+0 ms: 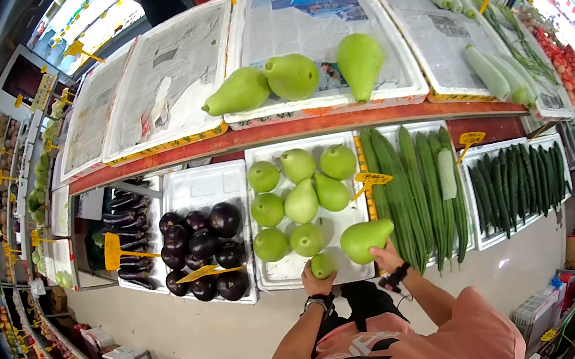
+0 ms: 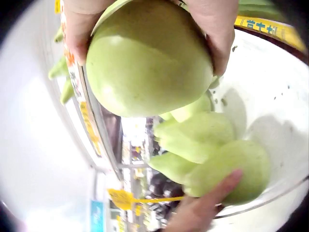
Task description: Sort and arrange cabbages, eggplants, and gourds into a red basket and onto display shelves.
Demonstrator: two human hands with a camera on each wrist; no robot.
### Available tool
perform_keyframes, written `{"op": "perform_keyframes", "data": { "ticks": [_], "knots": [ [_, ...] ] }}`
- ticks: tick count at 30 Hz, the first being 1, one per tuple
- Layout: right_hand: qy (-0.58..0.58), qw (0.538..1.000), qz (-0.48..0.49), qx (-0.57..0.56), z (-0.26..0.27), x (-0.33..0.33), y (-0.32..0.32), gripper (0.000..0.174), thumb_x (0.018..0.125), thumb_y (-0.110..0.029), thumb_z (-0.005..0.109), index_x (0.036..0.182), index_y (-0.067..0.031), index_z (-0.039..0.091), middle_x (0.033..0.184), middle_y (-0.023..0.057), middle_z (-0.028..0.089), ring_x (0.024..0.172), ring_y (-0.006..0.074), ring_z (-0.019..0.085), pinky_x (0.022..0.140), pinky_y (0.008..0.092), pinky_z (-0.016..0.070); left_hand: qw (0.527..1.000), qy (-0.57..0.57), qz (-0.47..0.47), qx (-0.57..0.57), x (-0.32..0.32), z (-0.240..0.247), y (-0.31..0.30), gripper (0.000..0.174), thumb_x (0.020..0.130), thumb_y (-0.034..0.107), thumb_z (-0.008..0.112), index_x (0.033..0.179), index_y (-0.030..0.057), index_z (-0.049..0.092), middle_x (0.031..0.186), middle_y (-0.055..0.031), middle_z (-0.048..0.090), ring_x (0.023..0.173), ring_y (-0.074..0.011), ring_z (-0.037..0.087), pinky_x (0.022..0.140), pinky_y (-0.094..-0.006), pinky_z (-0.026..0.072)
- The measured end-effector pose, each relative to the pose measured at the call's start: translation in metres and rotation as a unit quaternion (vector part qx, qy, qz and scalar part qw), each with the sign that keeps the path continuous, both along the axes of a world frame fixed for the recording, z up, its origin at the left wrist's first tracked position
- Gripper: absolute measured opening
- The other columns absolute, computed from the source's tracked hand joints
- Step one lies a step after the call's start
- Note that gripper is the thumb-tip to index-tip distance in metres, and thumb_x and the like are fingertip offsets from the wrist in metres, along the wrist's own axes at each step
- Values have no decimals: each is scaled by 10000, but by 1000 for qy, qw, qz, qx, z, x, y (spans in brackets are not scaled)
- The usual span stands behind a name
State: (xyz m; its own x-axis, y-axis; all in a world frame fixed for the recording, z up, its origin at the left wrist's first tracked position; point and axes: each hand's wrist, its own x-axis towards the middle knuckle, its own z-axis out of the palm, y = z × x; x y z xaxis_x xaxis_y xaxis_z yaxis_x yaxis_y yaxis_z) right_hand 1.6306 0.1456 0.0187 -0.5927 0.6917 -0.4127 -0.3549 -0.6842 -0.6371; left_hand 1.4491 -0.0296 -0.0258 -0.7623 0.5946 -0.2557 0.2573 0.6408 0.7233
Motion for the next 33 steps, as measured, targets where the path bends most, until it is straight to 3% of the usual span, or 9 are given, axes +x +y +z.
{"op": "perform_keyframes", "data": {
  "ticks": [3, 6, 8, 10, 14, 20, 25, 31, 33],
  "knots": [
    [95, 995, -32, -6, 52, 29, 8, 853, 799, -210, 812, 1486, -94, 319, 1395, 85, 501, 1299, 262, 500, 1085, 452, 426, 1000, -12, 16, -11, -1, -4, 0, 1026, 561, 342, 936, 1419, 82, 439, 1284, -249, 560, 1180, -421, 552, 1010, -486, 481],
    [-43, 976, -85, 196, 137, 50, 57, 1025, 686, -386, 897, 1473, -42, 338, 1360, 95, 517, 1255, 245, 523, 1060, 419, 434, 999, -19, 22, -13, 0, -7, 0, 1011, 561, 364, 930, 1418, 126, 450, 1289, -230, 567, 1172, -408, 564, 1001, -483, 491],
    [-207, 901, -83, 372, 208, 51, 106, 1076, 651, -400, 916, 1472, -20, 334, 1346, 109, 512, 1240, 237, 524, 1045, 405, 443, 999, -32, 20, -14, -1, -5, 2, 987, 568, 366, 921, 1413, 155, 457, 1285, -218, 575, 1167, -398, 570, 996, -479, 495],
    [-176, 825, -134, 520, 291, 16, 150, 1086, 635, -375, 926, 1469, -14, 332, 1354, 122, 503, 1241, 242, 521, 1035, 405, 452, 998, -52, 18, -16, -2, 1, 3, 957, 577, 360, 911, 1404, 181, 463, 1277, -208, 585, 1164, -389, 574, 992, -474, 499],
    [-269, 695, -200, 636, 341, -29, 243, 1055, 623, -294, 932, 1448, -18, 335, 1322, 134, 519, 1205, 268, 547, 1027, 408, 463, 996, -77, 18, -29, -8, 14, 6, 912, 578, 362, 889, 1365, 173, 468, 1238, -210, 600, 1122, -396, 593, 978, -473, 504],
    [-412, 614, -131, 660, 346, -72, 312, 952, 631, -292, 910, 1385, -51, 380, 1279, 188, 578, 1150, 322, 605, 977, 418, 488, 997, -77, -1, -10, -17, 12, 1, 897, 579, 397, 863, 1359, 184, 475, 1209, -221, 612, 1097, -400, 611, 958, -475, 520],
    [-403, 630, -50, 662, 352, -80, 327, 981, 645, -312, 896, 1424, -41, 366, 1336, 205, 537, 1223, 342, 558, 1024, 428, 461, 995, -83, -25, 45, -21, -14, -10, 897, 570, 409, 861, 1366, 182, 516, 1194, -204, 640, 1084, -393, 627, 945, -469, 525],
    [-439, 548, -15, 712, 337, -84, 341, 1050, 645, -320, 903, 1487, -48, 337, 1397, 223, 476, 1295, 357, 493, 1078, 438, 418, 952, -270, -30, 144, -26, 7, -16, 787, 697, 236, 879, 1385, 154, 506, 1205, -146, 661, 1127, -279, 644, 941, -384, 543],
    [-427, 586, -1, 689, 340, -87, 339, 1057, 652, -348, 899, 1491, -45, 331, 1411, 223, 469, 1299, 368, 488, 1085, 439, 412, 909, -347, -42, 226, -24, -9, -11, 745, 744, 164, 851, 1393, 128, 488, 1239, -117, 637, 1147, -245, 627, 942, -370, 545]
  ]
}}
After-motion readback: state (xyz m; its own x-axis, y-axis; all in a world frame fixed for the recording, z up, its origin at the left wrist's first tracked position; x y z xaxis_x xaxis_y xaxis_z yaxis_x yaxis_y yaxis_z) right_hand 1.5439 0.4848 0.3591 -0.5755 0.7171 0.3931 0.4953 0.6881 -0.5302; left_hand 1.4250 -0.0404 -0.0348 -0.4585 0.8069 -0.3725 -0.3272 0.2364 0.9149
